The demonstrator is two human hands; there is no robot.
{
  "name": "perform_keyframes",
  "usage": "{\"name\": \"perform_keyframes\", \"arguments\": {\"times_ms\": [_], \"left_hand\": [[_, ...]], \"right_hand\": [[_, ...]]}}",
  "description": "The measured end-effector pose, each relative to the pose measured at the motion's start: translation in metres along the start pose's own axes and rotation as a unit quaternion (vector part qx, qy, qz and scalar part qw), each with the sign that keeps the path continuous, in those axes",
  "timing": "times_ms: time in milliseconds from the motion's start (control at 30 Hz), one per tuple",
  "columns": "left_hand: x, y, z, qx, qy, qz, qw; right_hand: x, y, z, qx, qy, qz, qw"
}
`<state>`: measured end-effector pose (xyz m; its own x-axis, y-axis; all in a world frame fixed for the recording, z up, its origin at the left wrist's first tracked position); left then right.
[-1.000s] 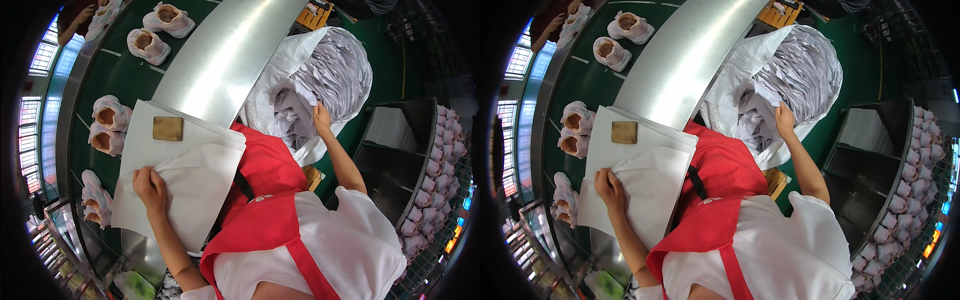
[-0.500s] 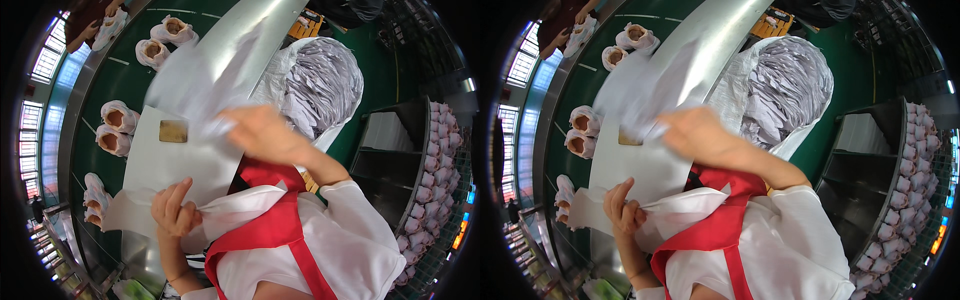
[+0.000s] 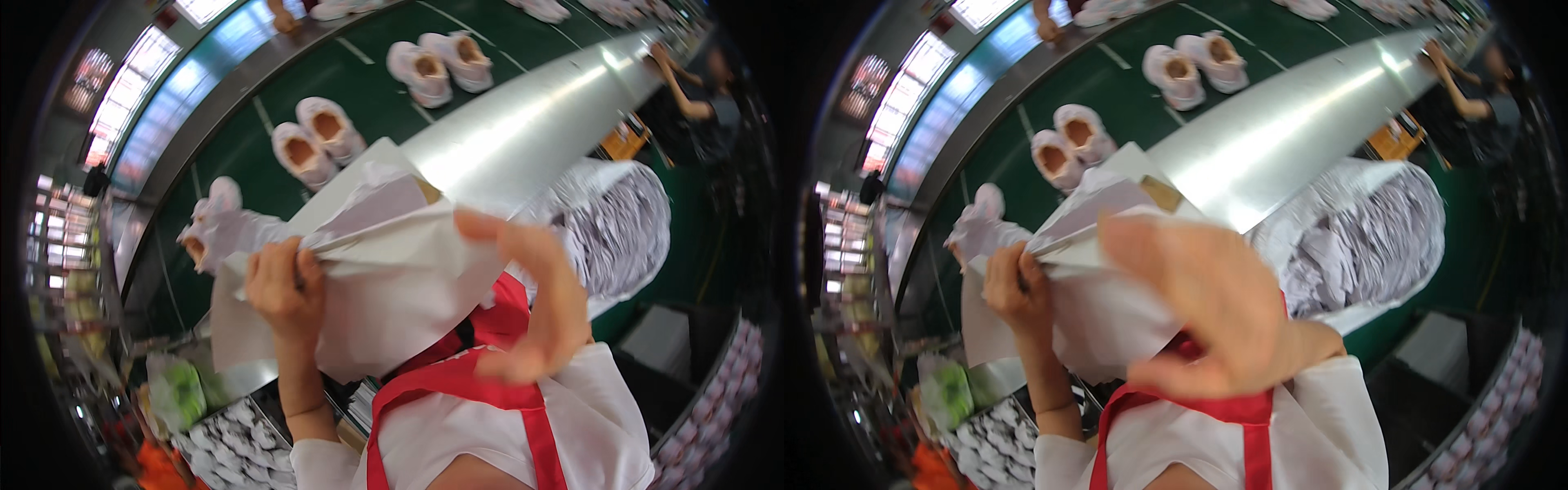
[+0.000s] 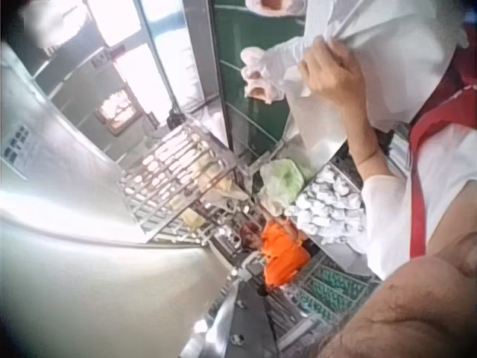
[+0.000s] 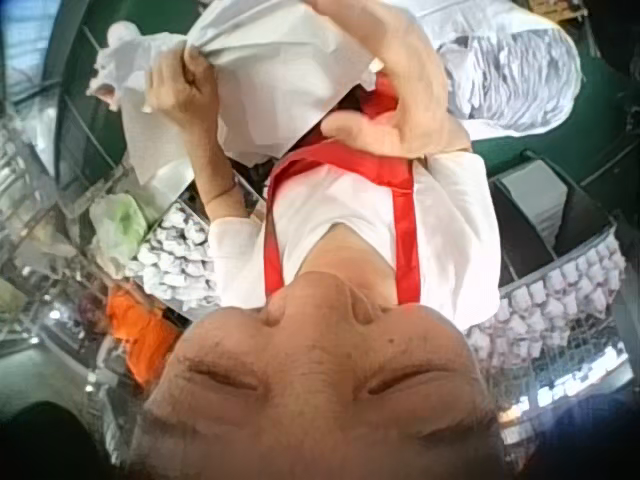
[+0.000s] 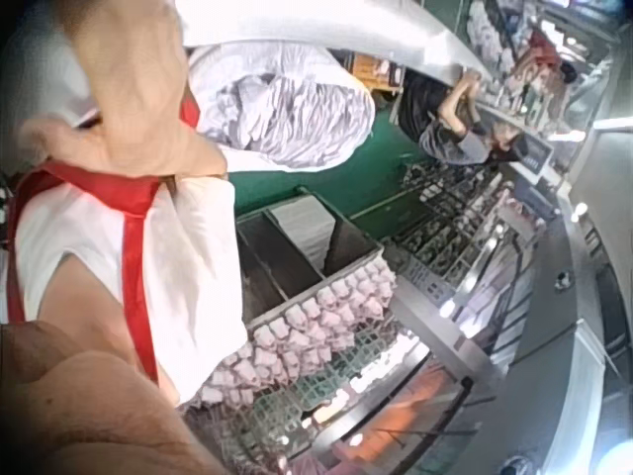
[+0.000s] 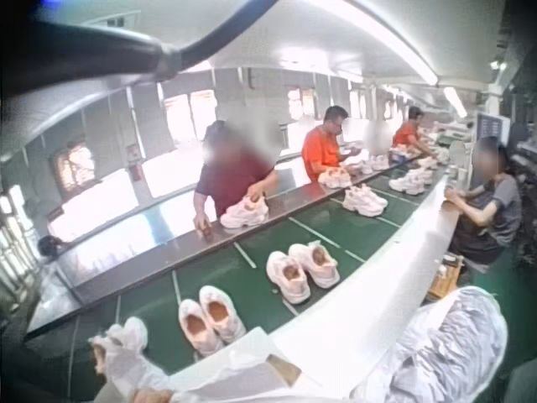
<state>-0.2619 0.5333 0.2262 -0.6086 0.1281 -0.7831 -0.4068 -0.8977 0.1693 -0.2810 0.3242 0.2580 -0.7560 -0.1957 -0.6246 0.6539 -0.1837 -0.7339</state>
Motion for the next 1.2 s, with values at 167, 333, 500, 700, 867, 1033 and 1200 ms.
{"name": "perform_keyframes", "arguments": {"times_ms": [167,333,500,700,867,1033,1200], "left_hand": [[0.006,0.009,0.016,0.287,0.047,0.165,0.943],[0.031,0.007,-0.006,0.666,0.038,0.374,0.645],[0.029,-0.007,-0.023,0.652,0.05,0.4,0.642],[0.036,0.006,-0.016,0.319,-0.159,0.217,0.909],[0.087,-0.002,-0.063,0.469,-0.358,0.399,0.702],[0.055,-0.023,-0.035,0.335,-0.102,0.241,0.905],[0.087,-0.024,-0.076,0.827,-0.128,0.501,0.219]], "right_hand": [[-0.003,0.014,-0.062,0.143,-0.084,0.031,0.986],[0.009,0.066,-0.12,-0.294,-0.235,-0.196,0.905],[0.011,0.078,-0.129,-0.254,-0.247,-0.276,0.893],[-0.01,0.086,-0.085,-0.119,-0.029,-0.246,0.962],[-0.009,0.078,-0.093,-0.258,-0.067,-0.292,0.918],[-0.02,0.024,-0.058,0.06,-0.092,0.093,0.99],[0.008,-0.044,-0.09,-0.001,-0.193,0.48,0.856]]}}
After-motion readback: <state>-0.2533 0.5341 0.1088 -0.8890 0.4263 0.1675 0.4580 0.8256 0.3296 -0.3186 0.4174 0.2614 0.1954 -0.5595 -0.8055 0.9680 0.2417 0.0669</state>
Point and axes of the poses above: each hand's wrist, its own x-axis away from the middle knuckle, its own z-axis out of the back of the hand, y = z × x, the point moved 7 cm from there along -x, towards the middle knuckle, and after that the axes turned 6 degrees about y, right-handed, at the moved point
